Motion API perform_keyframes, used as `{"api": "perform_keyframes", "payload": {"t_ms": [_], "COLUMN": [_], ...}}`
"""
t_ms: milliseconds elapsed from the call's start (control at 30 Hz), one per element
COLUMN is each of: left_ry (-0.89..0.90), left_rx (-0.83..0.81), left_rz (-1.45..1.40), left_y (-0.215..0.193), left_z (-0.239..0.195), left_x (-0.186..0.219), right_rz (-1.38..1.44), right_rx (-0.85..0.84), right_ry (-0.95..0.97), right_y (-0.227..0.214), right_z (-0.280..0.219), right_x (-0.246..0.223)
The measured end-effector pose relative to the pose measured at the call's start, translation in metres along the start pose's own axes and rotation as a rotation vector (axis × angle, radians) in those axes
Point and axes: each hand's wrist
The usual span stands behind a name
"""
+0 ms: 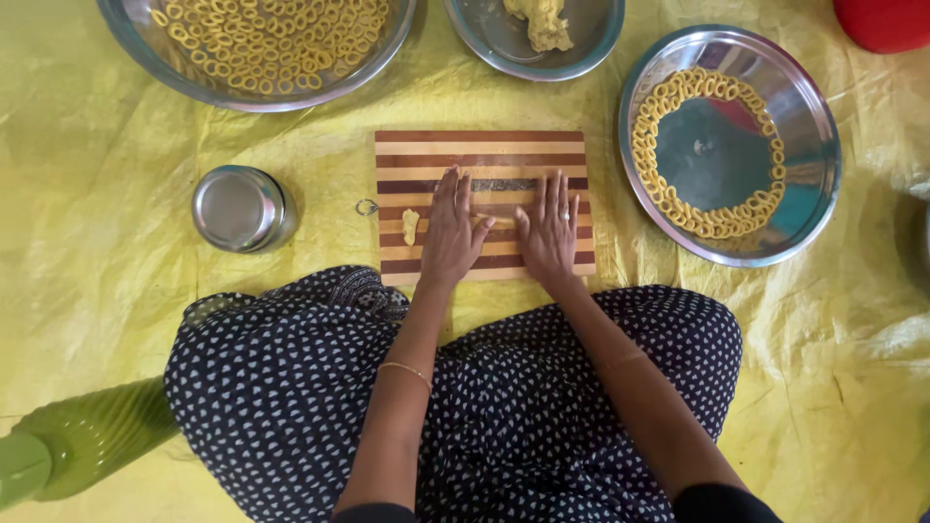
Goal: The person rolls small pieces of dough into thin ropes on a wooden board, then joins the ends to form rings. The rings are placed into a metal tray. The person repeats this process with multiple dough pieces.
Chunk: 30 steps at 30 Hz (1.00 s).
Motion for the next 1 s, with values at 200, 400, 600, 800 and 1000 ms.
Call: {"api": "perform_keyframes", "payload": {"t_ms": [200, 400, 600, 800, 1000], "left_ry": [-0.022, -0.03, 0.023, 0.041, 0.013], "left_rx": [0.017, 0.011, 0.023, -0.028, -0.066], "left_rz": [-0.027, -0.081, -0.079, -0.029, -0.012], "left_y": [0.0, 0.001, -0.005, -0.01, -0.011], "left_z": [-0.004, -0.001, 0.001, 0.005, 0.005], "left_x": [0.0, -0.002, 0.0, 0.003, 0.004], "right_rz": [-0.11, -0.072, -0.056, -0.092, -0.082], "right_rx": [-0.024, -0.148, -0.037, -0.052, 0.069], "right_ry": [0.0, -0.136, -0.065, 0.066, 0.095], "right_y": [-0.025, -0.018, 0.016, 0.038, 0.043], "right_z": [-0.06, -0.054, 0.038, 0.144, 0.155], "right_x": [-0.012, -0.048, -0.05, -0.036, -0.033]}}
Point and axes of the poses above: each hand's wrist, its own z-axis towards the middle knuckle, its own y-axis out of the palm, x = y × z, and after that the axes turned 10 degrees about x, right-handed
